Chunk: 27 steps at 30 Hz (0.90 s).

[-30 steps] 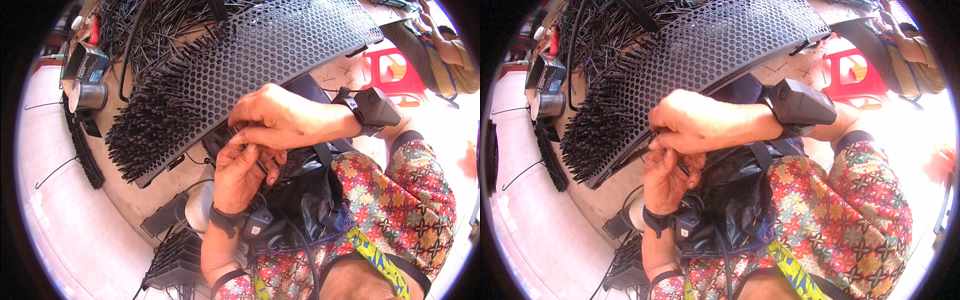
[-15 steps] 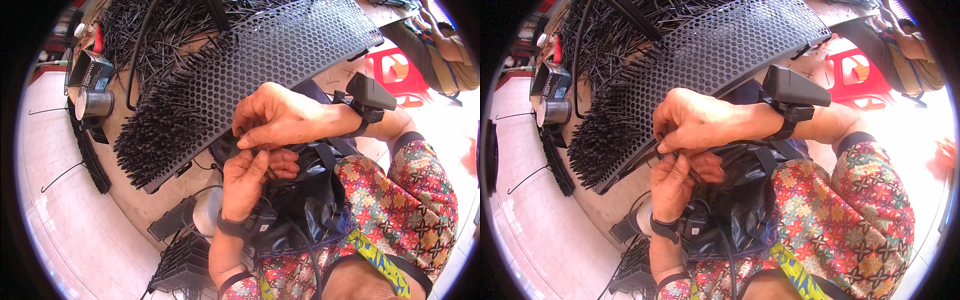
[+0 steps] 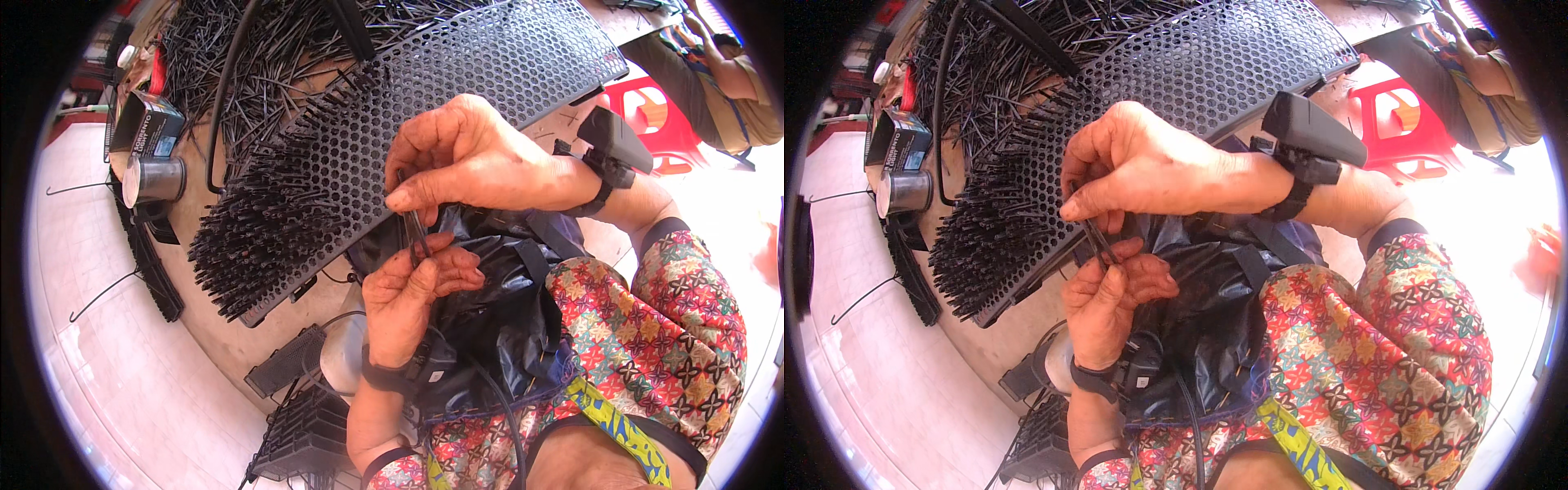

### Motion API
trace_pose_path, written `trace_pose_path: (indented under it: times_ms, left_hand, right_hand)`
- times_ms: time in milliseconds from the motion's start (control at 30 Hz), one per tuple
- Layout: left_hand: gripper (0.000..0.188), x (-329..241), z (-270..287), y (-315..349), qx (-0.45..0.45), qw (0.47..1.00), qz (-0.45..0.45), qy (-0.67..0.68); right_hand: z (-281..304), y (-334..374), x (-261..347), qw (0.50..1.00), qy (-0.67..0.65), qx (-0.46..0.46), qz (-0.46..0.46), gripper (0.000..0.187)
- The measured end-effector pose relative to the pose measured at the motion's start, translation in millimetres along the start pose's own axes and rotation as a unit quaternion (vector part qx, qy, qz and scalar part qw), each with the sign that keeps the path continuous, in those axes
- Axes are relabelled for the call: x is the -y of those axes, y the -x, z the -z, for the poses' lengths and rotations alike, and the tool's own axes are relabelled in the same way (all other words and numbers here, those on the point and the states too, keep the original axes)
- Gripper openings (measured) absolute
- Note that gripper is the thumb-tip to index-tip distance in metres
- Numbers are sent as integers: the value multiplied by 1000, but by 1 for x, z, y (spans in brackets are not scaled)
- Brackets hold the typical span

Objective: The person inserts black plastic bristles one by one into the holes of a perforated broom head. They repeatedly pick bristles from a pile and press them into the head, occasionally adjusting the head's position.

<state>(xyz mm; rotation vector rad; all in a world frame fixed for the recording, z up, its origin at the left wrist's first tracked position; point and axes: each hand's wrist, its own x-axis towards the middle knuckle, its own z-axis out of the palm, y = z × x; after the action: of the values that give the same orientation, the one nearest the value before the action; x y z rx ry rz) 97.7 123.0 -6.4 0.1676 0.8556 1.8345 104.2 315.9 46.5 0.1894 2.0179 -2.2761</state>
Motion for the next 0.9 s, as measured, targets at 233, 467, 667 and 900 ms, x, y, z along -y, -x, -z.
trace_pose_path:
  times_ms: [233, 467, 667, 900]
  left_hand:
    - [56, 5, -6, -4, -20, 998, -54, -8]
    - [64, 8, -6, -5, -28, 999, -38, -22]
    - [60, 10, -4, -5, -29, 999, -34, -19]
    - [57, 11, -4, -5, -35, 999, -28, -22]
  right_hand:
    - [14, -15, 15, 989, 62, -82, 103, 9]
    - [23, -69, 10, 833, 314, -217, 401, 14]
    - [22, -83, 5, 774, 339, -195, 498, 12]
    - [15, -79, 8, 780, 378, -166, 471, 12]
